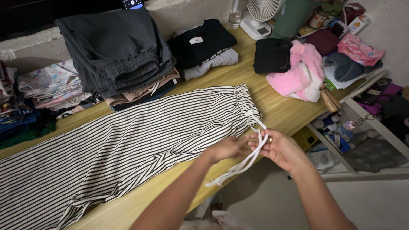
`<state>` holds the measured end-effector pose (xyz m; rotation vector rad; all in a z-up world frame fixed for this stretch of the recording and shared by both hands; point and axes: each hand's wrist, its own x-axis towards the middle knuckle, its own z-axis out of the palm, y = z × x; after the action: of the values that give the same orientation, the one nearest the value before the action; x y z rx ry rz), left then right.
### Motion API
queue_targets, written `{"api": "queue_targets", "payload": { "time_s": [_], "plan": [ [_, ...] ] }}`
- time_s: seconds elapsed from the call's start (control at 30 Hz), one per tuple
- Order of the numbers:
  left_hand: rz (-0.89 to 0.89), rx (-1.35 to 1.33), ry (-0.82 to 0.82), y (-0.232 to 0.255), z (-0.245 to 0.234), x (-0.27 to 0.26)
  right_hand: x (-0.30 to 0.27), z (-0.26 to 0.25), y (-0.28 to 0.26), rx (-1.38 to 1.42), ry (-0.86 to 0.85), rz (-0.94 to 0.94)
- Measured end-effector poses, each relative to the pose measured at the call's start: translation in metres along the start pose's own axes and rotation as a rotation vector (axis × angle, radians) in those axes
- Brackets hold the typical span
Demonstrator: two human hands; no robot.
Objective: The person folds a pair of striped pants, then picks up multiple items of clothing from a bed and hangs them on hangers.
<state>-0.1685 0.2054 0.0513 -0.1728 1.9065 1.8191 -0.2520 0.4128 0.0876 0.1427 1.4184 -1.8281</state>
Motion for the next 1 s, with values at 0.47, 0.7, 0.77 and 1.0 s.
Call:
{"api": "queue_targets", "payload": {
  "time_s": [0.47,0.7,0.77,1.0],
  "plan": [
    [0.173,-0.451,0.053,0.01,0.009,0.063,0.009,-0.029,0.008,-0.375,0.065,0.024],
    [0.092,0.461,0.199,0.06,-0.003,0.031,0.034,-0.043,0.044,-1.002,0.038,-0.224],
    [0.095,0.689,0.311,0.072,0.001,0.028,0.031,-0.031,0.039,-1.152,0.015,-0.518],
    [0.145,0.819,0.323,0.065,-0.016,0.041,0.022,-0.005,0.029,-1.144,-0.03,-0.583]
  ]
}}
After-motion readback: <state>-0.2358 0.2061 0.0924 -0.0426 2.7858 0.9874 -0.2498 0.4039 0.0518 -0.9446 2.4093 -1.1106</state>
